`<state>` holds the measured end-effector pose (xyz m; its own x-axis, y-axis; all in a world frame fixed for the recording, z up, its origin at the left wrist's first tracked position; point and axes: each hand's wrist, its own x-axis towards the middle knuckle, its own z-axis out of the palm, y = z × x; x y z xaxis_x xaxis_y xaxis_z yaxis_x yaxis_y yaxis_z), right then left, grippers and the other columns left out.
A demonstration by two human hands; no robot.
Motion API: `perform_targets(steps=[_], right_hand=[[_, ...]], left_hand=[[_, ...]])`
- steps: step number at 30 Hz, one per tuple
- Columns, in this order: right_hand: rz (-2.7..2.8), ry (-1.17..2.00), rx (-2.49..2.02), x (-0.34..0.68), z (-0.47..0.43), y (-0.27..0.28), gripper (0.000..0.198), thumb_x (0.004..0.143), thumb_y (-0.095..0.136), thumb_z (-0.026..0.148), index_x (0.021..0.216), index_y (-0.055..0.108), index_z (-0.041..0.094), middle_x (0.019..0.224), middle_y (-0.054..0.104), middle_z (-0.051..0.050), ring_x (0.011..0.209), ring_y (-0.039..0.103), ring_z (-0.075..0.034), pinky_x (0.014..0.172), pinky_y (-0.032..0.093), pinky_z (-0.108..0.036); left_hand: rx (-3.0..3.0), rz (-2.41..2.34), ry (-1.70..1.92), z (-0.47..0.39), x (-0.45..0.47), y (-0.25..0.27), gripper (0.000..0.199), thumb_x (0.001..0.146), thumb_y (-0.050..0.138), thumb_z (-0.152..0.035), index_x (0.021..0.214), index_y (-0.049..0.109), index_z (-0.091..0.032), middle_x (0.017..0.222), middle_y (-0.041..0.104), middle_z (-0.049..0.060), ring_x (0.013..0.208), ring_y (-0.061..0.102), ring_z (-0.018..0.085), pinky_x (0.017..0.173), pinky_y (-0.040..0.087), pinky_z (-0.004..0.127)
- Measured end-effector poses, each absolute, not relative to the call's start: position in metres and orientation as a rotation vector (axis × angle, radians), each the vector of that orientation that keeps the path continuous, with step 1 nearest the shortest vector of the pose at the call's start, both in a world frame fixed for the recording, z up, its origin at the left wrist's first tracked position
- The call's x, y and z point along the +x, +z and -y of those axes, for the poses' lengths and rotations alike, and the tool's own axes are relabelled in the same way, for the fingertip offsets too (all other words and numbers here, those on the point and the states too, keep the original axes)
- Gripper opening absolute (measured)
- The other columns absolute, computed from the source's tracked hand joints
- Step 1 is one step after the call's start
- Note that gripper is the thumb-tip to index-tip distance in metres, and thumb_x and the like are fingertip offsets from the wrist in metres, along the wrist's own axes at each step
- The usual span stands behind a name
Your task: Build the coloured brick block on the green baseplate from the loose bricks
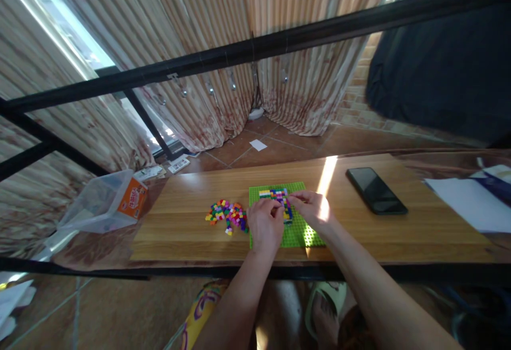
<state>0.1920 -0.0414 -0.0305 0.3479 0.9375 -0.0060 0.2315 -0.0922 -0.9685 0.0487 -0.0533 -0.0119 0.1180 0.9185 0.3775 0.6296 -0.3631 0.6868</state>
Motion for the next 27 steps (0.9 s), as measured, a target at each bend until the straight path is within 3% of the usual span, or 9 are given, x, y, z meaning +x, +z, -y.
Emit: perform_targets(steps=[11, 17, 27], right_hand=[[1.051, 0.816, -1.611, 0.182, 0.044, -0.021, 0.030, 0.066, 0.070, 0.043, 0.079, 0.074, 0.016, 0.073, 0.074, -0.007, 0.067, 0.068, -0.020, 0.059, 0.051, -0.029], [1.121, 0.736, -1.806, 0.176, 0.045, -0.012, 0.030, 0.065, 0.071, 0.039, 0.084, 0.074, 0.015, 0.075, 0.075, -0.006, 0.070, 0.069, -0.020, 0.062, 0.051, -0.028], [1.181, 0.739, -1.812, 0.183, 0.043, -0.027, 0.040, 0.067, 0.067, 0.047, 0.091, 0.073, 0.015, 0.080, 0.075, -0.008, 0.069, 0.069, -0.022, 0.055, 0.051, -0.028]], left_hand=[[2.168, -1.585, 1.020, 0.057, 0.050, -0.013, 0.010, 0.085, 0.059, -0.020, 0.087, 0.070, -0.020, 0.091, 0.066, 0.007, 0.089, 0.056, 0.023, 0.081, 0.037, 0.036], [2.163, -1.622, 1.029, 0.059, 0.052, -0.012, 0.012, 0.087, 0.058, -0.019, 0.084, 0.069, -0.020, 0.089, 0.065, 0.005, 0.088, 0.056, 0.020, 0.082, 0.040, 0.034], [2.191, -1.617, 0.998, 0.058, 0.053, -0.015, 0.012, 0.088, 0.057, -0.021, 0.084, 0.068, -0.020, 0.091, 0.065, 0.005, 0.088, 0.055, 0.021, 0.082, 0.042, 0.035]])
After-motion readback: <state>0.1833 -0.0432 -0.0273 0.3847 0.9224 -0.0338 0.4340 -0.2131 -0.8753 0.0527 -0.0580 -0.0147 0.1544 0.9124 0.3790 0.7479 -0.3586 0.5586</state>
